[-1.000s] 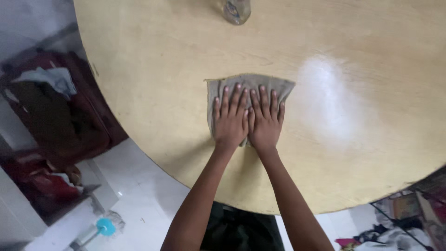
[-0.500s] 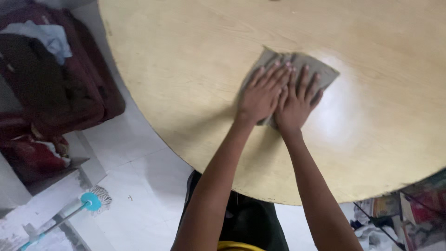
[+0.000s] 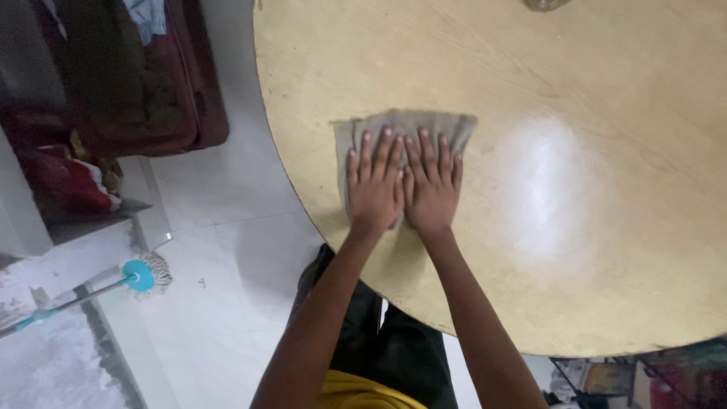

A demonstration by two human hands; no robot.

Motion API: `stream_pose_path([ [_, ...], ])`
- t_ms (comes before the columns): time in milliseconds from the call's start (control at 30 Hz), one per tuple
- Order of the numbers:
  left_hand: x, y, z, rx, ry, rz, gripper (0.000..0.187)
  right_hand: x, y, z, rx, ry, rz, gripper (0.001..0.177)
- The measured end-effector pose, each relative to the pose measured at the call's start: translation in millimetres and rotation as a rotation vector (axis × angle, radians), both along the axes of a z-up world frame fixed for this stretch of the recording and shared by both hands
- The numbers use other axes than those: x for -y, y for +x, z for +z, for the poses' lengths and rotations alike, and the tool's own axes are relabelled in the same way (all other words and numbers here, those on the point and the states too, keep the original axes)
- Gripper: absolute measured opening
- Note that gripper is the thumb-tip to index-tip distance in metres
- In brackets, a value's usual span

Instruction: The person wipes a round wooden table with a gray cloth. They spray liquid from a blue-capped bottle onto the table surface and continue wiping with the cloth in circular and back-and-forth motions. The person folds the cloth and repeats the spray-and-wipe cycle multiple times.

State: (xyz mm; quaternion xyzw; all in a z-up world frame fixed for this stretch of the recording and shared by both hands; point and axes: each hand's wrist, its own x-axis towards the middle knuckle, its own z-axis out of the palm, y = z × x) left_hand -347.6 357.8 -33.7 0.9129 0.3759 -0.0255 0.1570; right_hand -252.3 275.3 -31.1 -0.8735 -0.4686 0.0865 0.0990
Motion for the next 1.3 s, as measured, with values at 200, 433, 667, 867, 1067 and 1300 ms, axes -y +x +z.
stream_pose_path([
  [200, 33.6, 34.8, -4.1, -0.028, -0.103, -0.195, 0.064, 49.3, 29.8, -1.5, 0.052, -0.043, -0.090, 0.056],
  [433, -69.1, 62.9, -9.3, 0.060, 0.092, -0.324, 0.062, -52.7, 44.9, 10.5, 0.102, -0.055, -0.204, 0.058],
  [667, -166.5, 17.9, 8.3, -0.026, -0.082, -0.128, 0.060, -154.9, 18.2, 4.7, 0.066, -0.052, -0.044, 0.059],
  [867, -129.5, -44.0, 2.2, 0.002, 0.021, 0.131, 0.058, -144.8, -35.4, -3.8, 0.104, -0.046, 0.120, 0.056],
  [1067, -39.1, -57.3, -12.9, -0.115, -0.112, 0.085, 0.063, -46.3, -50.4, -13.9, 0.035, -0.025, 0.109, 0.054],
  [1300, 7.3, -5.6, -10.3, 0.026, -0.054, -0.117, 0.062, 13.2, -6.8, -10.5, 0.117, -0.066, -0.046, 0.056],
])
